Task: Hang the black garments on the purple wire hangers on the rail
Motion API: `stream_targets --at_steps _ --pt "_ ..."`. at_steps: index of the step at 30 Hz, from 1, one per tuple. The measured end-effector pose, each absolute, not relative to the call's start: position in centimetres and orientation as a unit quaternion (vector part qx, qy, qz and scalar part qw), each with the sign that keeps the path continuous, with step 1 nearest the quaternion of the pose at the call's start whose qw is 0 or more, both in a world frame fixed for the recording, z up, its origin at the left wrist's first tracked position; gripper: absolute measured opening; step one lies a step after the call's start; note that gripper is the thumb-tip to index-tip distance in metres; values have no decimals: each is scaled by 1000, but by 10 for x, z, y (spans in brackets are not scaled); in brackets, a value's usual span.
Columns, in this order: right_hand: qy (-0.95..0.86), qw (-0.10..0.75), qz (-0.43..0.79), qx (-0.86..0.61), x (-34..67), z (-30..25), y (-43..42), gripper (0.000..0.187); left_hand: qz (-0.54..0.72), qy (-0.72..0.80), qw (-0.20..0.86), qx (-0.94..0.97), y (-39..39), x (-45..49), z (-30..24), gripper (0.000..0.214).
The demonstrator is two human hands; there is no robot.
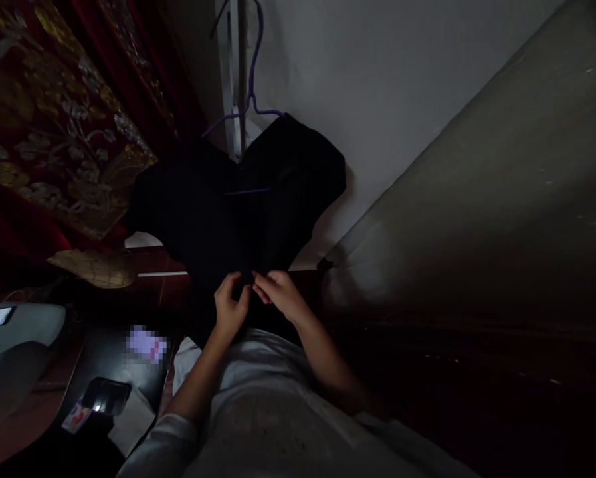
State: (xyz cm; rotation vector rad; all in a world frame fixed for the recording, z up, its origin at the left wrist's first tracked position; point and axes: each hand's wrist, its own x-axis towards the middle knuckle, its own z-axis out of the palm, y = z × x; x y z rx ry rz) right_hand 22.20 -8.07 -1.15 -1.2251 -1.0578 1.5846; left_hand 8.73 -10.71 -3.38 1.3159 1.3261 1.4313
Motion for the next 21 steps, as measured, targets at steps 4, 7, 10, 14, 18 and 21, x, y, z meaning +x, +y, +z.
stream_targets --at_steps 4,7,10,14,18,21 --pt "-398 464 643 -461 221 -6 -81 65 549 538 345 539 -97 92 -39 14" --pt "-388 494 653 -424 222 -2 -81 53 541 525 284 592 -96 93 -38 21" --pt "-363 491 673 -417 224 0 -84 44 534 515 244 625 -96 94 -37 22" --pt "-340 473 688 -433 231 5 -80 43 512 513 241 646 -94 97 -45 20" --pt "-339 540 643 -424 242 34 -54 45 417 529 247 696 -94 105 -64 15" --pt "-389 595 582 -395 245 77 -24 40 352 527 248 732 -94 105 -74 11"
